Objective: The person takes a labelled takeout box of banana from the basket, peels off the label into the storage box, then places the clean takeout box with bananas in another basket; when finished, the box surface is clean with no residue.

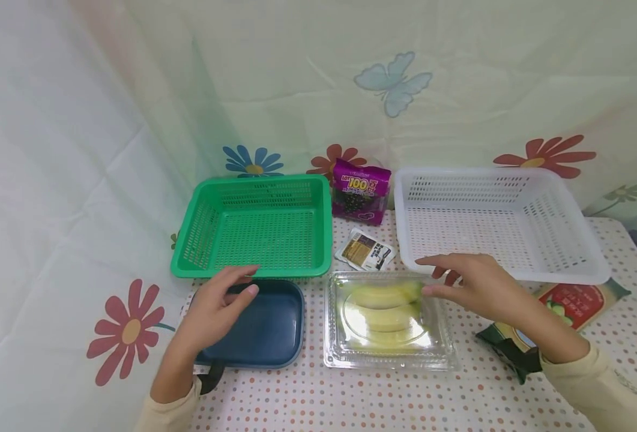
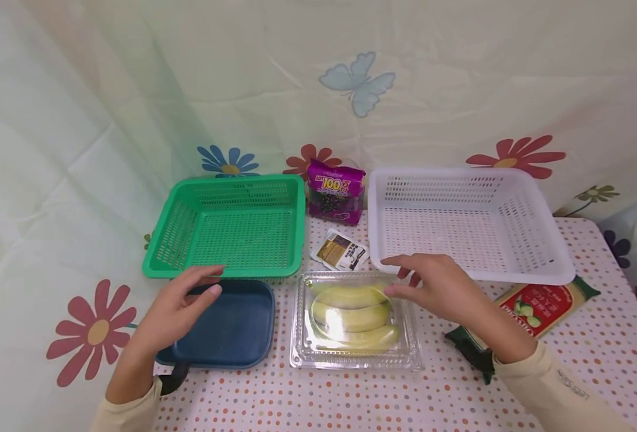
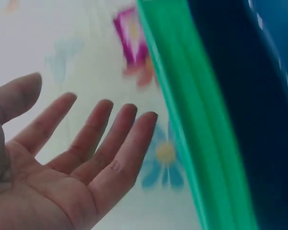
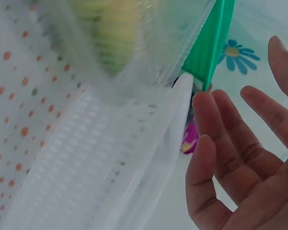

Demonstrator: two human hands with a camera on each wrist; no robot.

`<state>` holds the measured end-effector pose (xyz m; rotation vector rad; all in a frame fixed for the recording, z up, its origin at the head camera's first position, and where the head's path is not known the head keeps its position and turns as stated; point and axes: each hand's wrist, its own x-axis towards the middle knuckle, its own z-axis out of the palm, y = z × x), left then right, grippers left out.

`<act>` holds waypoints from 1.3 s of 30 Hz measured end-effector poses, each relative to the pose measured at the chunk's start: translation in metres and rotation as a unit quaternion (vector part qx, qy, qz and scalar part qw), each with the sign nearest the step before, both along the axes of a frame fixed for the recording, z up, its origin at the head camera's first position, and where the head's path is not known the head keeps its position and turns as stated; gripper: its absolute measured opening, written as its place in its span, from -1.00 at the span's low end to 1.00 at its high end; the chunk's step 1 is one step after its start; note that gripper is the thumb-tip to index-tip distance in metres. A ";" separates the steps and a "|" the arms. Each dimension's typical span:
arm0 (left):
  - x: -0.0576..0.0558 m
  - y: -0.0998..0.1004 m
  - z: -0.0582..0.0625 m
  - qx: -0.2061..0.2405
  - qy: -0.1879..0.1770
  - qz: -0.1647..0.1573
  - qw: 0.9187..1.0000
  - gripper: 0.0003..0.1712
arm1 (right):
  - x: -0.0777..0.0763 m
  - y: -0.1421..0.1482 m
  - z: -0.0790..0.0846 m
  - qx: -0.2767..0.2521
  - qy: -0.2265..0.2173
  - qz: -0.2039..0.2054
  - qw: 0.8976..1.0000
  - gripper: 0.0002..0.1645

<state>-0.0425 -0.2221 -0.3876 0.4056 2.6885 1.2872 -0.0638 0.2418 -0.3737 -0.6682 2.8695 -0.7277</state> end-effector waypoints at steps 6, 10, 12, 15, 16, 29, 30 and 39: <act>-0.003 0.046 -0.007 0.007 -0.022 -0.068 0.997 -0.44 | 0.008 0.015 -0.007 0.021 0.006 0.000 1.000 -0.39; -0.002 0.070 -0.012 0.016 -0.047 -0.110 0.993 -0.42 | 0.014 0.021 -0.013 0.040 0.009 -0.007 0.999 -0.37; -0.001 0.080 -0.017 0.017 -0.055 -0.126 0.990 -0.42 | 0.016 0.023 -0.015 0.048 0.008 -0.012 0.999 -0.34; 0.003 0.093 -0.025 -0.003 -0.056 -0.144 0.988 -0.41 | 0.019 0.026 -0.019 0.054 0.003 -0.010 0.998 -0.25; 0.005 0.097 -0.027 -0.012 -0.052 -0.147 0.988 -0.41 | 0.020 0.026 -0.021 0.057 0.006 -0.007 0.998 -0.21; 0.011 0.121 -0.040 -0.041 -0.092 -0.125 0.987 -0.07 | 0.032 0.027 -0.040 0.066 -0.002 0.007 0.998 0.01; 0.011 0.122 -0.041 -0.042 -0.097 -0.125 0.986 -0.06 | 0.032 0.027 -0.042 0.066 -0.009 0.006 0.998 0.02; 0.008 0.125 -0.045 -0.067 -0.112 -0.123 0.984 0.02 | 0.033 0.025 -0.049 0.075 -0.019 0.007 0.997 0.09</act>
